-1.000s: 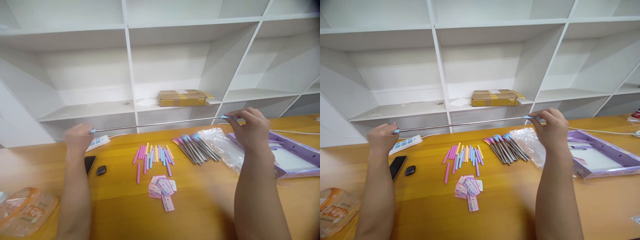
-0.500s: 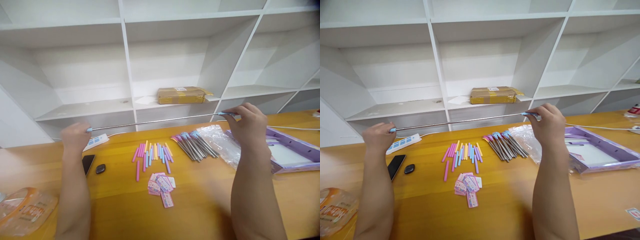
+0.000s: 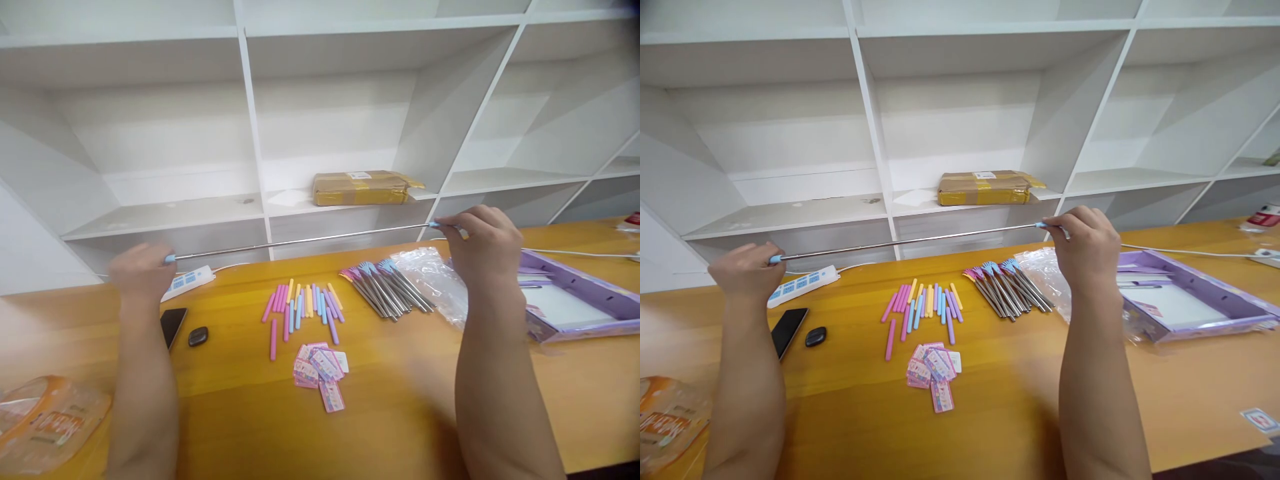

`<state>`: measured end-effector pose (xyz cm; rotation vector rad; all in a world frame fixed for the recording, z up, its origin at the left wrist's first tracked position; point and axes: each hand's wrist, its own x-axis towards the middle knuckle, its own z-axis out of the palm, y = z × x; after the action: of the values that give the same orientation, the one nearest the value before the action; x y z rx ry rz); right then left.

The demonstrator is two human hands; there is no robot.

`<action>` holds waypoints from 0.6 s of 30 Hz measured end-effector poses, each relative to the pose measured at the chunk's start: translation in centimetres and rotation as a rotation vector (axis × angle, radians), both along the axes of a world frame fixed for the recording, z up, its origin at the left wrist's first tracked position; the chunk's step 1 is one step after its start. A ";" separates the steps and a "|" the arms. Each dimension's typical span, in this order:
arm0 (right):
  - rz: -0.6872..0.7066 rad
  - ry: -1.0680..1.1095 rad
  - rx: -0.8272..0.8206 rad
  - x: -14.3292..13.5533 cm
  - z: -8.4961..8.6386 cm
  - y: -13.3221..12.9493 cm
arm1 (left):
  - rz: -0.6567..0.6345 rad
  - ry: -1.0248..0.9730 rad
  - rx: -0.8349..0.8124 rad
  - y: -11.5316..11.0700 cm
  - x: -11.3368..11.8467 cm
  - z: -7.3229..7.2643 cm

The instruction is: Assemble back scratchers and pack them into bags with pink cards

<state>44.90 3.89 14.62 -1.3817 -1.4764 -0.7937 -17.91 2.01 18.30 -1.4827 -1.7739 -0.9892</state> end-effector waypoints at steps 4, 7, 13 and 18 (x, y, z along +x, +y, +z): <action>0.010 -0.088 0.036 0.1 0.1 -0.1 | 0.055 0.098 -0.031 0.3 0.3 -0.2; -0.002 -0.140 0.075 0.1 0.2 -0.1 | 0.052 0.114 -0.033 0.4 0.4 -0.2; -0.018 -0.157 0.143 0.4 0.2 0.1 | 0.036 0.133 -0.057 0.5 0.8 -0.4; -0.017 -0.159 0.163 0.6 0.0 0.3 | 0.088 0.134 -0.138 0.3 1.9 -0.3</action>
<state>45.54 4.18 14.66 -1.2337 -1.4862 -1.0318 -16.01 2.34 18.01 -1.5030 -1.8245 -0.7189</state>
